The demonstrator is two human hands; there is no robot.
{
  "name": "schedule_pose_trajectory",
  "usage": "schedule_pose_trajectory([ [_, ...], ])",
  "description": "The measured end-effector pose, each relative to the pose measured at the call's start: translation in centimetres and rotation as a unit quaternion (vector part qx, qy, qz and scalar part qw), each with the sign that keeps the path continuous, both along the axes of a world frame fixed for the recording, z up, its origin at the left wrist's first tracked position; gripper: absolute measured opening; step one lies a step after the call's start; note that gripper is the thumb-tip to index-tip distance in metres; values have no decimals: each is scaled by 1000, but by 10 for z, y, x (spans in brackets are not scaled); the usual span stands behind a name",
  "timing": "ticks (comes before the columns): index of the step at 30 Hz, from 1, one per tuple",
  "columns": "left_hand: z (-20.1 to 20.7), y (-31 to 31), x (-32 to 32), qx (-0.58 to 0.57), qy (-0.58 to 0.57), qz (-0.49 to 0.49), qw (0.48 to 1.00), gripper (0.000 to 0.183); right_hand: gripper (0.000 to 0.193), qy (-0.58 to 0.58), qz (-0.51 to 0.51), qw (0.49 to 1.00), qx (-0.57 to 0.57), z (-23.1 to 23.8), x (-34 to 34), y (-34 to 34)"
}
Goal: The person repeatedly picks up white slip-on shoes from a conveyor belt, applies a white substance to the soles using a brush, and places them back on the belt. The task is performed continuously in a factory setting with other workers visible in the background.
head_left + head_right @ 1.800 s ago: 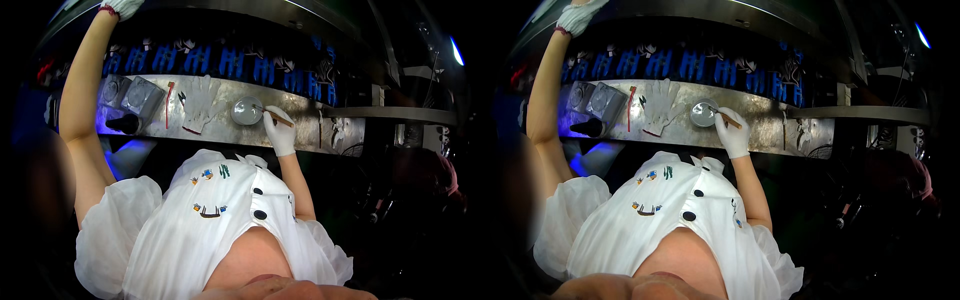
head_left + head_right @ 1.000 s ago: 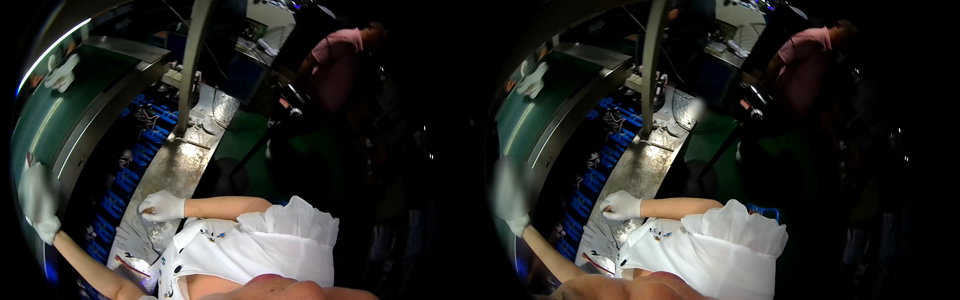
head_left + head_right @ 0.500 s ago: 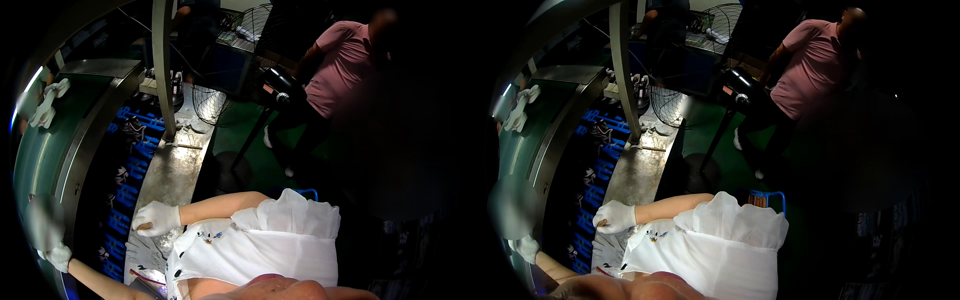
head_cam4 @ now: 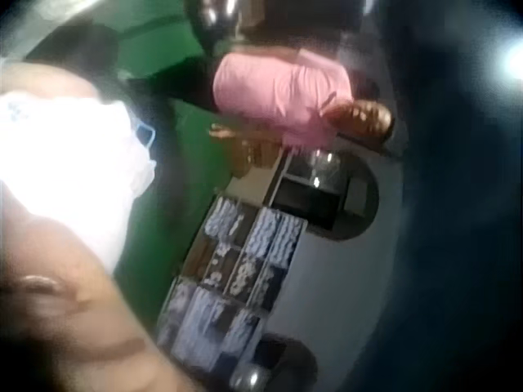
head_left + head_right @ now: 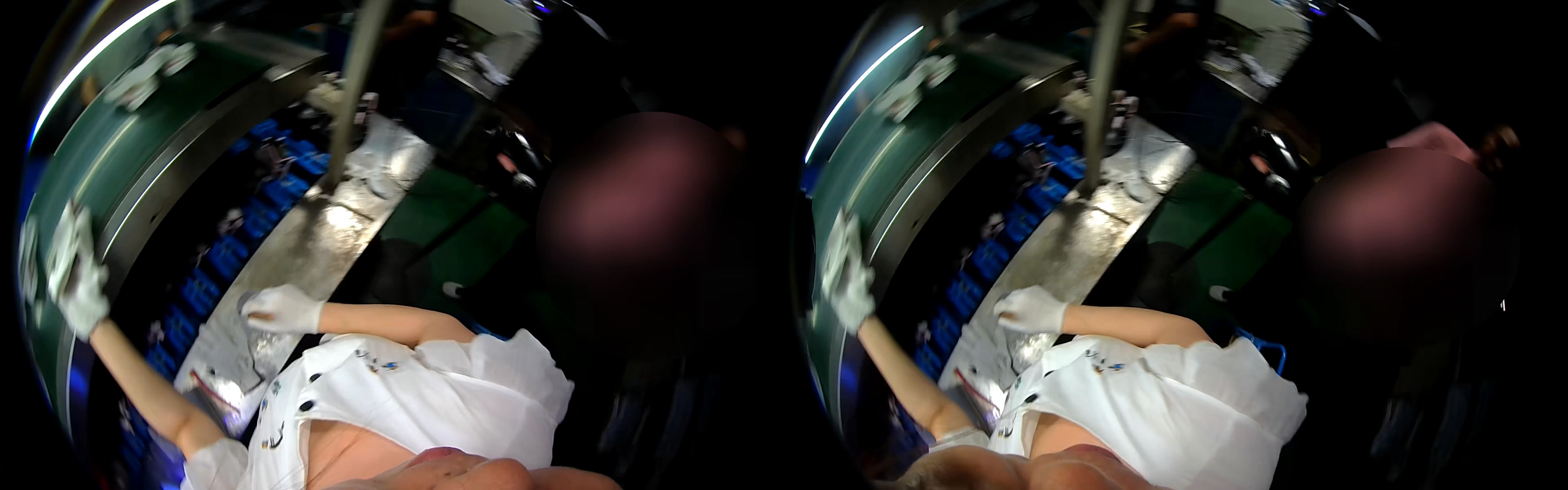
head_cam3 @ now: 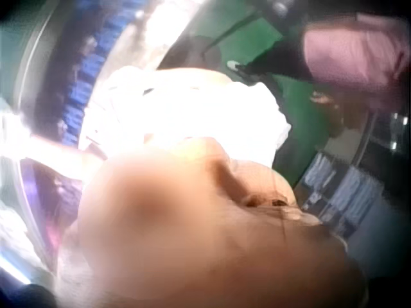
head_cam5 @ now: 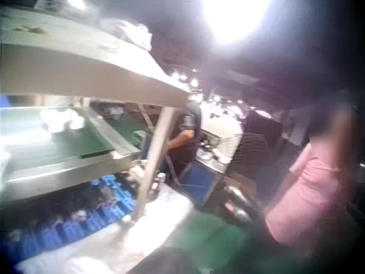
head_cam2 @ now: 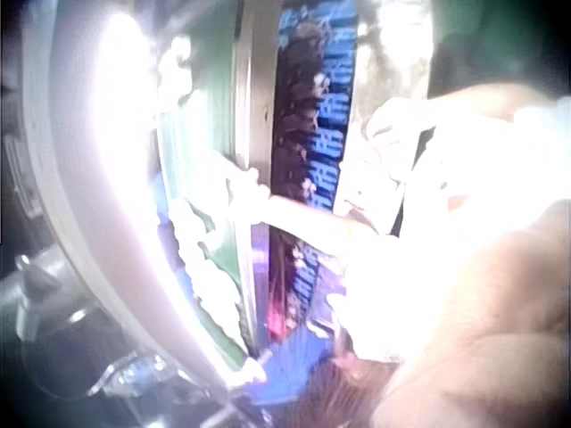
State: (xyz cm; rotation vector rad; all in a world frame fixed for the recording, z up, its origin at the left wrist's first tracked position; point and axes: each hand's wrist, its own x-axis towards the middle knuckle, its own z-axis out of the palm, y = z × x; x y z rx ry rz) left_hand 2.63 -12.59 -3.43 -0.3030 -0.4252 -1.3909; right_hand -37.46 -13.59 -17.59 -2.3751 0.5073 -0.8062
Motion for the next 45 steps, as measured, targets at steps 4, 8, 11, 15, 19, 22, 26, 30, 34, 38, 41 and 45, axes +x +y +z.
schedule_pose_trajectory([
  [4,4,3,-6,29,8,37,999,72,14,-73,10,997,14,4,2,2],
  [8,5,3,-4,71,-38,146,986,74,13,-6,-3,1000,10,8,8,2],
  [11,2,5,0,69,-107,178,976,74,14,-81,10,996,21,7,11,4],
  [15,-3,3,2,16,-124,147,981,72,15,-19,16,998,57,1,13,3],
  [19,-3,-1,-2,-23,25,15,999,71,15,-86,53,995,21,-5,11,4],
  [22,4,0,-8,-15,-113,91,989,69,16,-61,39,997,23,-7,12,0],
  [26,13,3,-17,-37,-153,125,980,65,18,-22,27,999,33,-7,10,-1],
  [30,9,0,-15,-24,-79,67,994,66,16,-40,2,999,5,-7,6,0],
  [34,-2,5,-4,22,-62,143,988,69,15,-100,6,995,-5,-2,12,4],
  [38,3,2,-10,18,-75,132,988,69,14,-29,1,999,13,6,14,0],
  [41,18,13,-38,88,-139,216,962,80,16,-51,12,999,1,9,13,4],
  [45,18,52,-107,117,-238,228,937,88,19,-63,13,987,144,5,14,11],
])
